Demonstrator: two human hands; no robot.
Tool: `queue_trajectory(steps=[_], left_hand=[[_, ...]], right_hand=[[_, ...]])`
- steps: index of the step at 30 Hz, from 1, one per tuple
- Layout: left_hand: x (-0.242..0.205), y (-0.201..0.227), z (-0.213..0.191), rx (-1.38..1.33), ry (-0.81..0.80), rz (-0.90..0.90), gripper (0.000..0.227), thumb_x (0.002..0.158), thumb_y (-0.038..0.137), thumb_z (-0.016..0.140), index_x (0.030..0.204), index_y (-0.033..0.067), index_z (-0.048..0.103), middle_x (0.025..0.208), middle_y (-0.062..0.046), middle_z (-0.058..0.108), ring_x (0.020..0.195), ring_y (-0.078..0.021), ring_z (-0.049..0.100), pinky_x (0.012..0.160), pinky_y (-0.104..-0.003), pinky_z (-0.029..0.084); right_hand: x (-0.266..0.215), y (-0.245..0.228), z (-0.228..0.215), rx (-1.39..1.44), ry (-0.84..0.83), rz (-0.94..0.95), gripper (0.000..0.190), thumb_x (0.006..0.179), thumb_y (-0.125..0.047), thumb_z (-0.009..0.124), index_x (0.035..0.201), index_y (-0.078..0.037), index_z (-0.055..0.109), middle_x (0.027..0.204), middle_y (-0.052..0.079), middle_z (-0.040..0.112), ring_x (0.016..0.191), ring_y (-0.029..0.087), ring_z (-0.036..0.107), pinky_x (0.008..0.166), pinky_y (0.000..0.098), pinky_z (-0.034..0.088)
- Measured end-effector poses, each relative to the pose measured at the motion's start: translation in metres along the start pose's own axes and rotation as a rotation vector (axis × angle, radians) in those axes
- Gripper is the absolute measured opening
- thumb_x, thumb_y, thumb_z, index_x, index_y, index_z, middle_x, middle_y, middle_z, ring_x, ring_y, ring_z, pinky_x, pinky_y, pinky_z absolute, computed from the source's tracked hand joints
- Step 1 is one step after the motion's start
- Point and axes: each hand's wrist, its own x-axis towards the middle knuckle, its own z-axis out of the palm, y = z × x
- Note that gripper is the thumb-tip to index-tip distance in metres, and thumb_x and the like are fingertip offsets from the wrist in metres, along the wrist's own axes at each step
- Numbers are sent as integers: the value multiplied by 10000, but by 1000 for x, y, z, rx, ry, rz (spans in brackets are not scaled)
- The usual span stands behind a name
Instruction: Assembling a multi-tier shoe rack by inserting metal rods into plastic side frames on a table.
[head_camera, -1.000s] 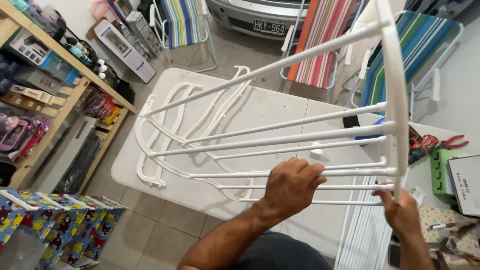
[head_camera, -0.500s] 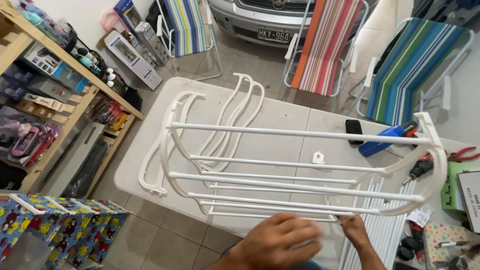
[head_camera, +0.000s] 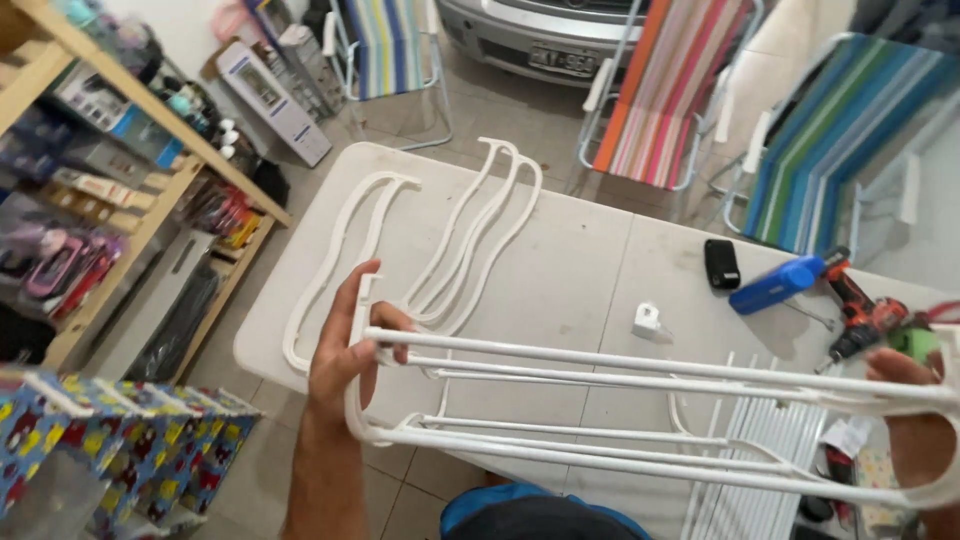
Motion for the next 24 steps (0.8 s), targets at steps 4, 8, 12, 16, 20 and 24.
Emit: queue_trajectory(steps=[4, 8, 12, 16, 20, 24], left_hand=[[4, 3, -13, -106, -64, -4, 840, 964, 340, 709, 1598, 50, 243, 1035, -180, 680, 721, -200, 632, 663, -301, 558], [18, 7, -29, -262, -46, -96, 531, 1042, 248, 612, 1452, 20, 363, 1073, -315, 644, 875, -308, 671, 621, -326, 617], [15, 9, -28, -244, -39, -138, 501, 1033, 194, 556, 1468, 56, 349, 1127, -339, 641, 885, -354, 675, 627, -362, 615], [16, 12, -30, -240, -31, -149, 521, 1010, 172, 540, 1489, 76, 359, 1155, -345, 641, 869, -352, 676, 638, -355, 602], [12, 14, -22, -202, 40, -166, 552, 963, 202, 589, 1464, 71, 396, 1054, -313, 663, 667, -298, 660, 674, -382, 563], [8, 1, -24, -122, 137, -133, 592, 981, 251, 564, 1516, 35, 431, 1077, -245, 670, 910, -366, 688, 825, -483, 568]], right_hand=[[121, -61, -127, 1854, -202, 699, 691, 1106, -454, 513, 1563, 48, 382, 1278, 390, 634, 968, 426, 737, 990, 498, 552], [175, -82, -203, 2361, -258, 345, 668, 1121, -413, 697, 1550, -5, 388, 1158, 400, 683, 729, 336, 832, 622, 413, 700], [165, -92, -207, 2249, -208, 451, 585, 1109, -424, 593, 1486, -13, 414, 1115, 334, 712, 546, 234, 702, 517, 318, 606], [164, -92, -203, 2303, -232, 483, 497, 1065, -319, 635, 1429, -41, 445, 1050, 321, 709, 521, 186, 616, 486, 255, 541], [163, -96, -202, 2397, -210, 482, 477, 1060, -253, 647, 1387, 1, 409, 1035, 350, 692, 527, 219, 621, 481, 279, 549], [168, -93, -205, 2365, -144, 502, 530, 1047, -279, 653, 1462, -7, 467, 815, 195, 670, 594, 212, 662, 547, 293, 585]])
